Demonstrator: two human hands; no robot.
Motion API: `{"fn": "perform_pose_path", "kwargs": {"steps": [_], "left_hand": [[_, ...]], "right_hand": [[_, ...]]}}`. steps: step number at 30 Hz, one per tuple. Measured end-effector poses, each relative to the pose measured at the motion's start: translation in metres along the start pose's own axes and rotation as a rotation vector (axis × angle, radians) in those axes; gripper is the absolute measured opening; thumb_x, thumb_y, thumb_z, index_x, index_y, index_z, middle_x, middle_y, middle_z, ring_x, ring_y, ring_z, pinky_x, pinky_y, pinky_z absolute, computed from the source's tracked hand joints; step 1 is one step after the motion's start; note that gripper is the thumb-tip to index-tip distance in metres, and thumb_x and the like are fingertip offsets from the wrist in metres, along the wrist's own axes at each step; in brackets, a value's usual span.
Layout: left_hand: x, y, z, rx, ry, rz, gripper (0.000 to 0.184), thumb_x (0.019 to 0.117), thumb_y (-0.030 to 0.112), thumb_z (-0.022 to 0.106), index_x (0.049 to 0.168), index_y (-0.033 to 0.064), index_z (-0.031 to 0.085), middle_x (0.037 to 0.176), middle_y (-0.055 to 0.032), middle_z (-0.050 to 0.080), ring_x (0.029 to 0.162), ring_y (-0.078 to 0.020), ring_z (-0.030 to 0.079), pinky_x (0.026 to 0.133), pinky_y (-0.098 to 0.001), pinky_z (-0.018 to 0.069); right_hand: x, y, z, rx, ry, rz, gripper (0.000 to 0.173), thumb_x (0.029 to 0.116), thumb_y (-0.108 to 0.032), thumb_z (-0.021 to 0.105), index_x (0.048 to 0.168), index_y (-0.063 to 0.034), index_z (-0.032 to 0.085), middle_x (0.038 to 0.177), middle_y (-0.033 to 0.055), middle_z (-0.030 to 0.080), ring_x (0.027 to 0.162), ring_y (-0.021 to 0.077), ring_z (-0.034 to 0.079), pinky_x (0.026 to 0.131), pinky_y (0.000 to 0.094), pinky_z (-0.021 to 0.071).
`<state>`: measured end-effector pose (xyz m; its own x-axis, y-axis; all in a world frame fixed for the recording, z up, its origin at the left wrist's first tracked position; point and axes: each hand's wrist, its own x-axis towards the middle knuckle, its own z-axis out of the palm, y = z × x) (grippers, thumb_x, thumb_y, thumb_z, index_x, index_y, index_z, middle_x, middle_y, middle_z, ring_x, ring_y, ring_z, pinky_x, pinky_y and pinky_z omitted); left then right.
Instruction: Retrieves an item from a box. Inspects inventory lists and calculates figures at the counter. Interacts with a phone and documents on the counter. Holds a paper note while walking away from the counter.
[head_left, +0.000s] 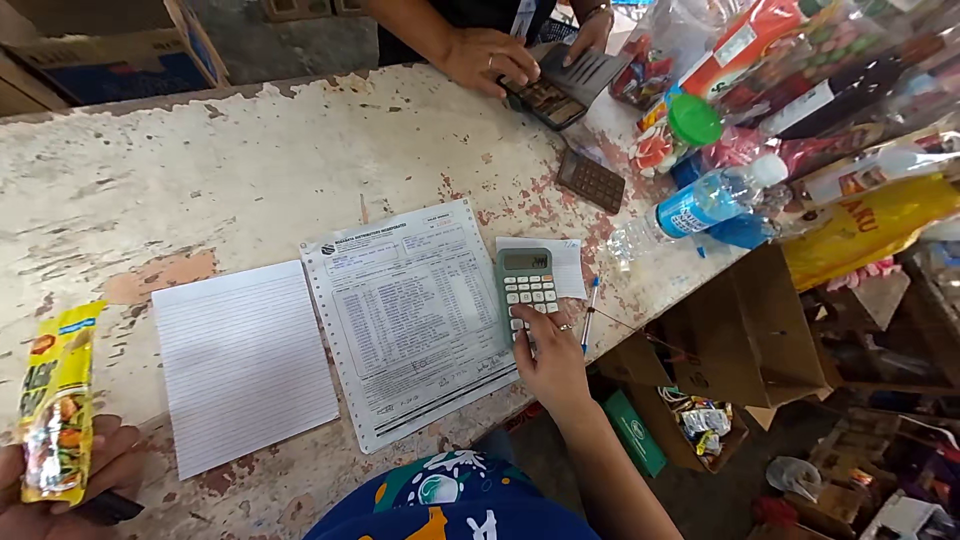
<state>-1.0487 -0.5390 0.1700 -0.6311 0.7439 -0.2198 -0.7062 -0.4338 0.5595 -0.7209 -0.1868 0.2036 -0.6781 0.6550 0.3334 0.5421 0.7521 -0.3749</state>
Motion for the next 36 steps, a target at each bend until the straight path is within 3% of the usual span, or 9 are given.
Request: {"fn": "perform_pose_path", "kwargs": {"steps": [3,7,14,20,26,36], "left_hand": [[-0.001,0.0,0.001,0.015,0.003,0.001,0.027,0.0886,0.028,0.074,0.1,0.0031,0.074,0.083,-0.0042,0.071,0.059,-0.0038,0.064,0.049,-0.0117,0.0493],[-0.001,0.0,0.002,-0.02,0.0,0.002,0.028,0.0878,0.026,0.075,0.101,0.0017,0.074,0.085,-0.0053,0.072,0.06,-0.0046,0.065,0.05,-0.0129,0.0514],[-0.001,0.0,-0.006,-0.054,-0.026,-0.014,0.03,0.0884,0.027,0.075,0.103,0.0007,0.073,0.085,-0.006,0.072,0.061,-0.0049,0.066,0.051,-0.0128,0.0516],[-0.001,-0.001,-0.004,-0.068,-0.027,-0.018,0.03,0.0884,0.026,0.075,0.102,0.0001,0.074,0.083,-0.006,0.072,0.06,-0.0056,0.066,0.051,-0.0137,0.0523],[-0.002,0.0,0.001,-0.021,-0.032,-0.005,0.029,0.0891,0.027,0.074,0.103,0.002,0.074,0.086,-0.005,0.072,0.062,-0.0047,0.066,0.052,-0.0131,0.0515],[-0.001,0.001,-0.004,0.007,-0.03,0.008,0.029,0.0881,0.029,0.075,0.102,0.0036,0.074,0.085,-0.0041,0.073,0.061,-0.0042,0.066,0.05,-0.0135,0.0515]], "right_hand": [[-0.001,0.004,-0.009,0.056,0.016,0.01,0.033,0.0932,-0.009,0.052,0.119,-0.0019,0.071,0.109,0.0106,0.076,0.092,0.0301,0.071,0.076,0.0443,0.0573],[-0.007,0.015,-0.019,0.023,0.084,0.036,0.032,0.0928,-0.008,0.052,0.118,-0.0019,0.071,0.105,0.0115,0.076,0.083,0.0283,0.069,0.07,0.0423,0.0553],[-0.022,0.023,-0.025,-0.007,0.091,0.074,0.033,0.0937,-0.009,0.05,0.117,0.0002,0.071,0.102,0.0123,0.076,0.079,0.0268,0.067,0.07,0.0415,0.0522],[-0.026,0.017,-0.03,-0.022,0.095,0.056,0.032,0.0933,-0.01,0.05,0.114,-0.0007,0.072,0.097,0.0112,0.076,0.078,0.0242,0.066,0.069,0.036,0.0525],[-0.026,-0.001,-0.04,0.022,0.1,0.013,0.03,0.0947,-0.01,0.049,0.111,-0.0033,0.073,0.101,0.0081,0.077,0.081,0.0183,0.067,0.071,0.0303,0.0533],[-0.028,-0.001,-0.029,-0.021,0.07,0.028,0.031,0.0935,-0.009,0.049,0.111,-0.0026,0.074,0.099,0.0093,0.077,0.083,0.0238,0.069,0.072,0.0355,0.0545]]}}
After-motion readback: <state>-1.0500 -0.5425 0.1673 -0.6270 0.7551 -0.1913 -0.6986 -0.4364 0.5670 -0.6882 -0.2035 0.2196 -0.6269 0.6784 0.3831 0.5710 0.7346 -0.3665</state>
